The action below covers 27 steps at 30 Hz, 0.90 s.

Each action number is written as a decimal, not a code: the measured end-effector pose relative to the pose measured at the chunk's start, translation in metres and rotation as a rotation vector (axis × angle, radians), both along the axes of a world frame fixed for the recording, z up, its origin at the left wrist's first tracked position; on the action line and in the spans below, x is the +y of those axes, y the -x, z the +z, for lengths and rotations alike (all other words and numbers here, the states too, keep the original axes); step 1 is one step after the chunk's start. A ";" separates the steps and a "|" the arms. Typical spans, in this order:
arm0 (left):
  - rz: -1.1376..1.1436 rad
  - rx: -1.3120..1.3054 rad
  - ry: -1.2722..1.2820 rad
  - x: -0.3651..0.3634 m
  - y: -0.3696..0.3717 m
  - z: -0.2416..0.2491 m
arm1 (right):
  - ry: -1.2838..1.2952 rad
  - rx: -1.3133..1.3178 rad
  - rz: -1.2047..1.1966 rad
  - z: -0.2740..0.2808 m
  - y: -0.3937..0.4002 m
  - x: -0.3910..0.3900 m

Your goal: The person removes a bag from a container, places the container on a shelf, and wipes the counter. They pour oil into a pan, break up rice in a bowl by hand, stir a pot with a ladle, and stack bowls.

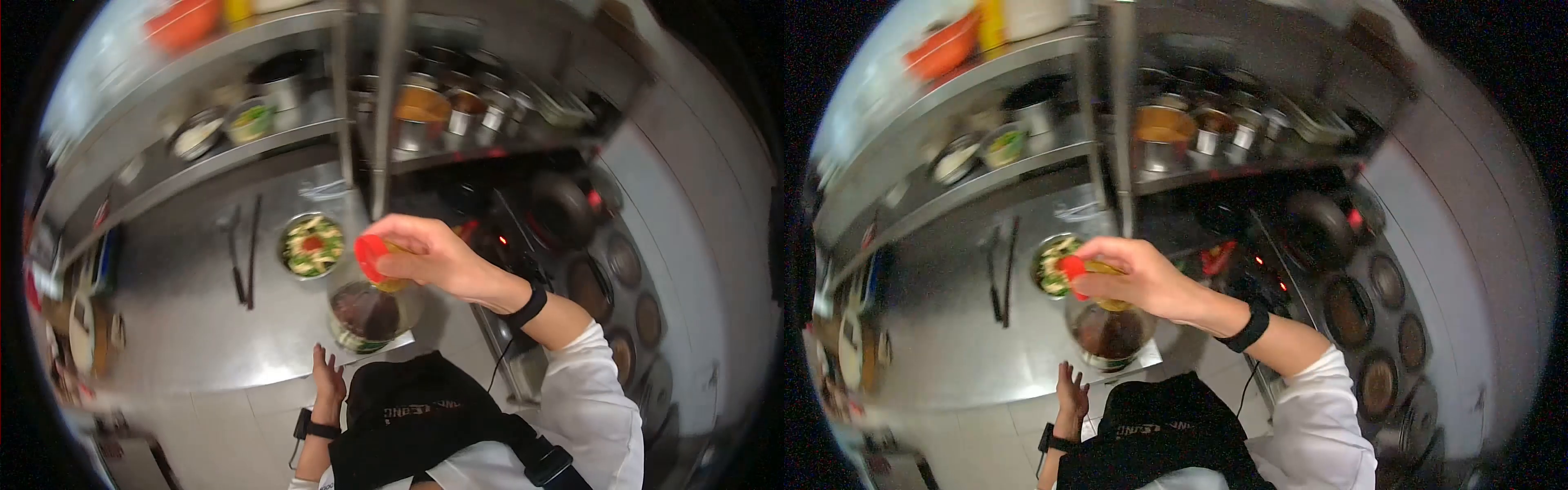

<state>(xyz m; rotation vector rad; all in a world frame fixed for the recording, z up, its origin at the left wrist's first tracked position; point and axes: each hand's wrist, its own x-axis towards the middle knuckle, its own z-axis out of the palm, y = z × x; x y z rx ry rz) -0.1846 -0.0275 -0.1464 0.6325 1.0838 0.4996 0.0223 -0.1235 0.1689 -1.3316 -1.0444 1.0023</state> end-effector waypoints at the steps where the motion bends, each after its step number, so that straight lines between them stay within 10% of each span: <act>1: -0.064 0.014 -0.002 -0.007 -0.005 -0.002 | -0.058 0.076 -0.042 0.003 -0.007 -0.014; 6: -0.312 -0.586 0.414 -0.037 -0.050 0.005 | -0.281 0.101 -0.228 -0.004 -0.055 -0.078; 18: -0.424 -0.233 -0.286 -0.169 -0.247 0.083 | -0.194 -0.645 -0.753 -0.093 -0.229 -0.212; 27: -0.387 0.073 -0.463 -0.176 -0.296 0.114 | -0.058 -0.401 -0.915 -0.137 -0.314 -0.242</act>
